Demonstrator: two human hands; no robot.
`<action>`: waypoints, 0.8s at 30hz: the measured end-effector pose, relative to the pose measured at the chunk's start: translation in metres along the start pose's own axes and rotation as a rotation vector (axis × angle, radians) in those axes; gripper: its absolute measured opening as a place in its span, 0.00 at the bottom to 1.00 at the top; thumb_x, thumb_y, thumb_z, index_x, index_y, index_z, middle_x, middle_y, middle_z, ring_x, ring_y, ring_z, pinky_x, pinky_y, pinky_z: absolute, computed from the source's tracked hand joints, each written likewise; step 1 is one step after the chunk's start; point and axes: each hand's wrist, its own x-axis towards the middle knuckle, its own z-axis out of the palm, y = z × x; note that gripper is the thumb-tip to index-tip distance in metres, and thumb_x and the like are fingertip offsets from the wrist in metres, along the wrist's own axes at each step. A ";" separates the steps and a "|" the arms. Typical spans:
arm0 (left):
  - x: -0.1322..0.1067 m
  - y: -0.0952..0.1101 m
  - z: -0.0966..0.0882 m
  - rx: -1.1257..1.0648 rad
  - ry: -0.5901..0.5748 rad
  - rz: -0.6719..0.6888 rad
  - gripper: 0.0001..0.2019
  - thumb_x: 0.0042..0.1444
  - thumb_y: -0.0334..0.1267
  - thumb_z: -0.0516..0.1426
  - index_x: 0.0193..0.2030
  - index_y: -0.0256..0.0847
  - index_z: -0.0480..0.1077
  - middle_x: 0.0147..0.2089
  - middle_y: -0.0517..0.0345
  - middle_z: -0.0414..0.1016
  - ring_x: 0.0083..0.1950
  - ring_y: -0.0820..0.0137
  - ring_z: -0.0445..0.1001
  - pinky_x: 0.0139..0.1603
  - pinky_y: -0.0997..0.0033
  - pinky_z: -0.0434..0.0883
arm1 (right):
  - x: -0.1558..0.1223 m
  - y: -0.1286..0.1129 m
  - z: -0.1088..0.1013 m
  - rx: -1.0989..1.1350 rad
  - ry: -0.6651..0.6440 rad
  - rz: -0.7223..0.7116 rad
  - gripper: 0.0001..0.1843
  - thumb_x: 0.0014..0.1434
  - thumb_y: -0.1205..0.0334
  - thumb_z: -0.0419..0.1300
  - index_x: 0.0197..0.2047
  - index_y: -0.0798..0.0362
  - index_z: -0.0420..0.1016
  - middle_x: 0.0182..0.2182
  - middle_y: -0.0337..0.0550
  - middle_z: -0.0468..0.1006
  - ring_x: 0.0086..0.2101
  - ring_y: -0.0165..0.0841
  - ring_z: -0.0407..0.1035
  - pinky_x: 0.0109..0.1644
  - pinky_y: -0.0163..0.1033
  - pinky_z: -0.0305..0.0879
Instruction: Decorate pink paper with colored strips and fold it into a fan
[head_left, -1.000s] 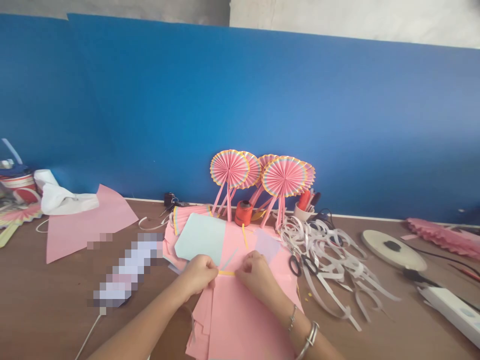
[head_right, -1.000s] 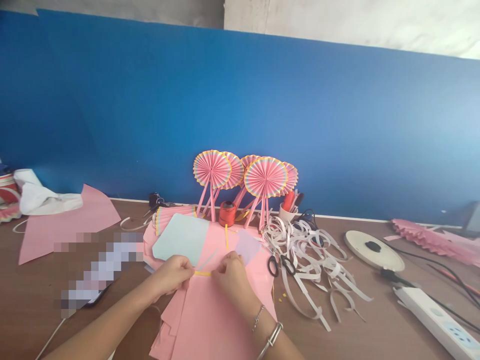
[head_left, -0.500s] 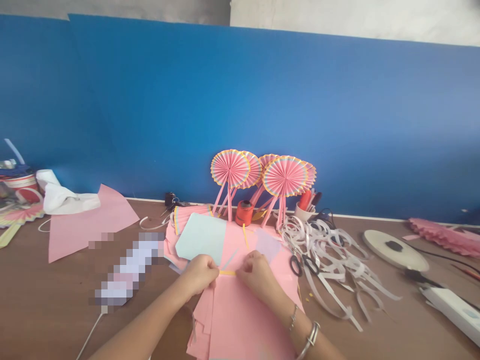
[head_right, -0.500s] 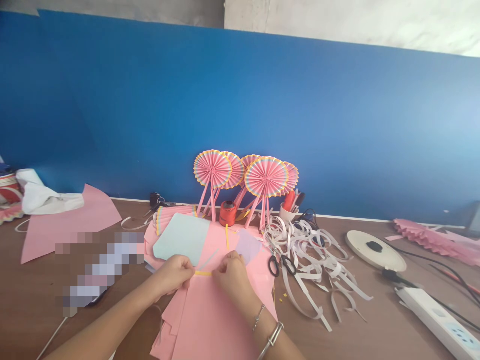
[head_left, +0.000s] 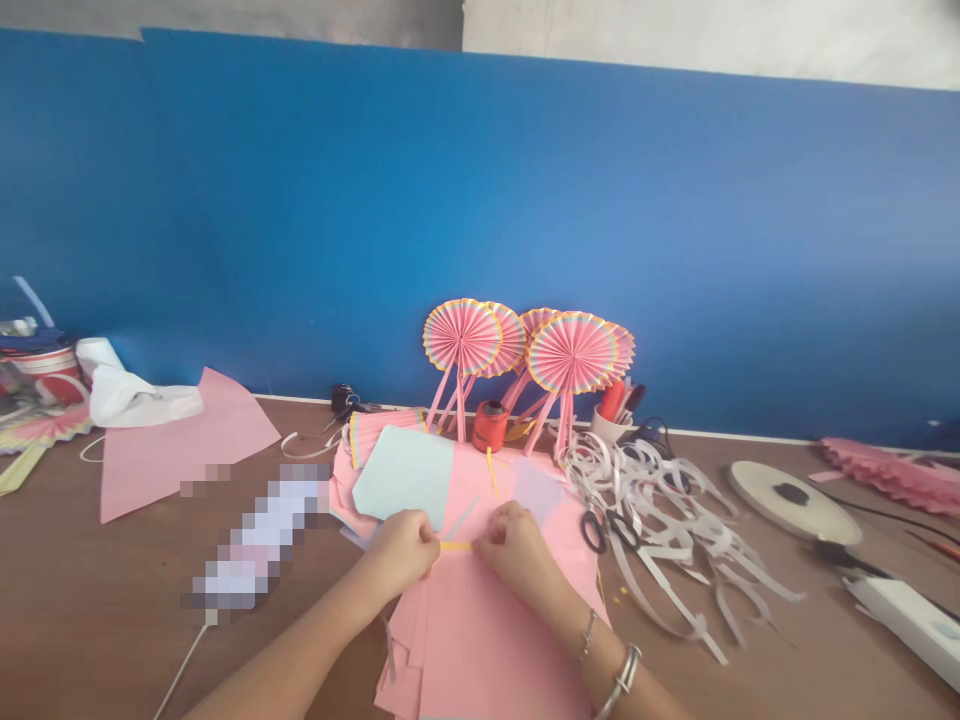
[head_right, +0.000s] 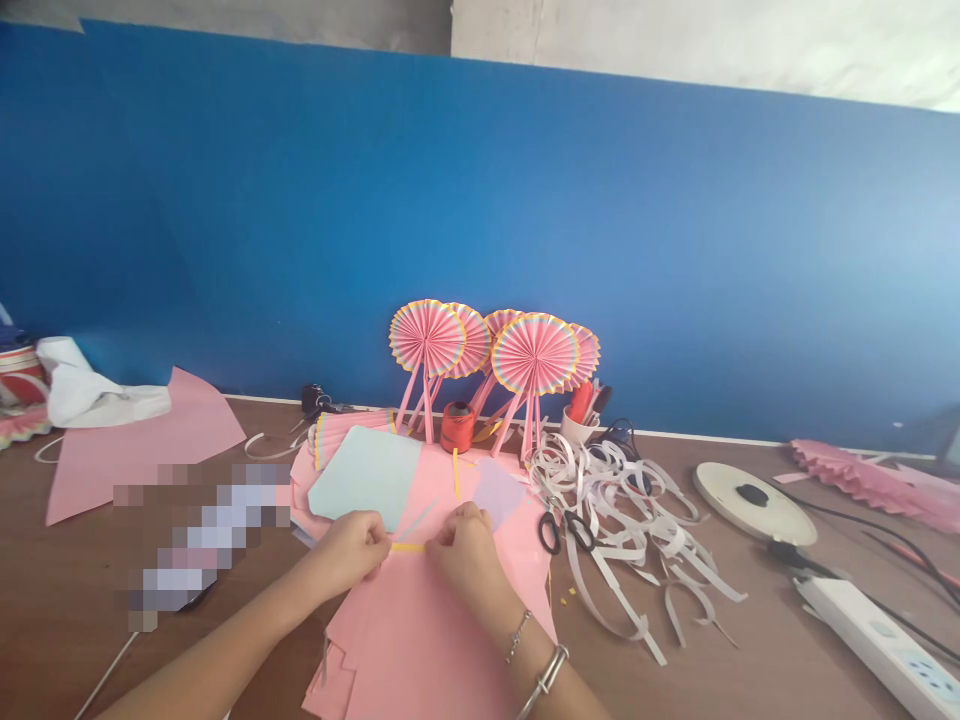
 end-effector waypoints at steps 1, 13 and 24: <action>-0.001 0.001 0.000 0.012 0.012 0.007 0.09 0.47 0.27 0.52 0.21 0.42 0.59 0.16 0.65 0.67 0.21 0.73 0.67 0.23 0.76 0.57 | 0.000 0.000 0.000 -0.002 0.003 0.004 0.12 0.41 0.72 0.55 0.13 0.53 0.57 0.28 0.43 0.66 0.35 0.35 0.62 0.40 0.36 0.57; -0.001 -0.001 0.003 0.098 0.091 0.065 0.11 0.45 0.23 0.52 0.19 0.42 0.56 0.20 0.66 0.60 0.24 0.73 0.60 0.24 0.74 0.50 | -0.001 -0.002 -0.002 0.025 0.038 -0.011 0.13 0.39 0.74 0.54 0.13 0.52 0.54 0.27 0.43 0.67 0.34 0.36 0.63 0.39 0.39 0.58; -0.001 -0.002 0.004 0.122 0.093 0.083 0.12 0.45 0.23 0.52 0.20 0.42 0.55 0.22 0.64 0.63 0.27 0.73 0.62 0.25 0.75 0.51 | 0.000 -0.001 -0.001 -0.027 0.068 -0.004 0.10 0.38 0.74 0.53 0.17 0.52 0.56 0.24 0.40 0.65 0.31 0.34 0.61 0.35 0.36 0.55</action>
